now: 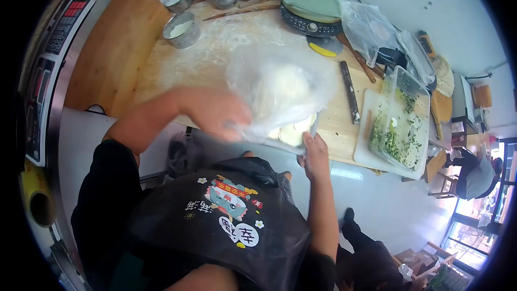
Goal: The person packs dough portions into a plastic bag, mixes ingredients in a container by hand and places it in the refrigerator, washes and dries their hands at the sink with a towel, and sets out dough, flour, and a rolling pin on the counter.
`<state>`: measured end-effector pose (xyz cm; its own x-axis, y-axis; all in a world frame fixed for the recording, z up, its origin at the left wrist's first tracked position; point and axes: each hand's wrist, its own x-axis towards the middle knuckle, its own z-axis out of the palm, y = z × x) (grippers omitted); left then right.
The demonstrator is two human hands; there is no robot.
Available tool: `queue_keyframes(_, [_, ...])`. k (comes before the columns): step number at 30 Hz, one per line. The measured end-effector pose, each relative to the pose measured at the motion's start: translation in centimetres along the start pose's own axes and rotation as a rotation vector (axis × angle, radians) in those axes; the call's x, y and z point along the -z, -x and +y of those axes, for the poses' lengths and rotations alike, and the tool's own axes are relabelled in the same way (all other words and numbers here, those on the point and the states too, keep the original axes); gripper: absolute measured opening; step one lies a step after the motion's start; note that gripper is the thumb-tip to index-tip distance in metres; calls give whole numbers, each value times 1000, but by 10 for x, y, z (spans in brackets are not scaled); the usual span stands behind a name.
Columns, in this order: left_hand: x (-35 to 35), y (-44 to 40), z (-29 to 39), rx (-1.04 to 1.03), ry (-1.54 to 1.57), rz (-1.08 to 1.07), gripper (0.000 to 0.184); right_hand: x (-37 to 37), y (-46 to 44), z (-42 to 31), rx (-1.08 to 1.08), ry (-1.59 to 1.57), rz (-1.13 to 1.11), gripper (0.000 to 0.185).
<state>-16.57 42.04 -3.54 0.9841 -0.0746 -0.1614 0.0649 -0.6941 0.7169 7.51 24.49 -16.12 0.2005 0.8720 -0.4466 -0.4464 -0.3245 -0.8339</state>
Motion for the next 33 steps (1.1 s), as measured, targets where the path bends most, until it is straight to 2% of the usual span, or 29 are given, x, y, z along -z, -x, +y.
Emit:
queue_keyframes(2, [-30,-3,24,125,-142,-101,31,-11,-26,24,66,-20,19,26])
queue_keyframes(3, [-38,0,32,110,-95,-97,31,-13,-41,39,99,4,-4,25])
queue_keyframes(4, [-44,4,38,95,-48,-89,32,-28,-53,51,202,-39,132,29])
queue_keyframes(6, [-43,20,39,144,129,-7,37,-39,-57,54,215,-156,101,30])
queue_keyframes(7, [-41,32,31,208,242,351,34,-42,-59,50,225,-215,89,31])
queue_keyframes(8, [-41,46,16,262,355,707,33,-41,-60,49,267,-171,31,36])
queue_keyframes(10, [-45,56,-22,338,591,1419,37,-33,-74,64,408,17,90,37])
queue_keyframes(11, [-55,47,-45,282,797,1573,46,-36,-74,58,469,151,121,37])
queue_keyframes(13, [-69,22,-57,266,1474,1313,47,-55,-62,39,574,451,209,37])
queue_keyframes(14, [-78,5,-54,181,1577,1182,46,-66,-53,32,610,620,262,37])
queue_keyframes(15, [-83,-15,-46,100,1668,1042,44,-67,-54,37,816,837,329,36])
queue_keyframes(17, [-91,-49,-25,76,1628,1047,42,-64,-55,52,1202,1291,464,33])
queue_keyframes(20, [-84,-55,-12,84,1738,943,41,-70,-37,28,947,1063,296,27])
queue_keyframes(23, [-81,-45,-25,92,1812,800,40,-50,4,-18,342,512,-165,23])
queue_keyframes(24, [-78,-42,-28,97,1777,789,40,-49,30,-45,354,646,-70,19])
queue_keyframes(25, [-76,-37,-30,98,1743,783,41,-33,44,-55,343,533,90,24])
queue_keyframes(26, [-76,-35,-32,125,1683,772,42,-10,47,-62,595,591,340,31])
queue_keyframes(27, [-75,-34,-32,114,1683,757,40,12,43,-69,676,344,536,36])
queue_keyframes(28, [-75,-33,-29,109,1685,732,39,16,52,-90,674,556,672,42])
queue_keyframes(32, [-74,-42,-31,73,1668,609,39,74,-13,-104,350,-449,147,48])
queue_keyframes(33, [-72,-43,-31,81,1660,575,40,73,-9,-105,319,-429,142,49])
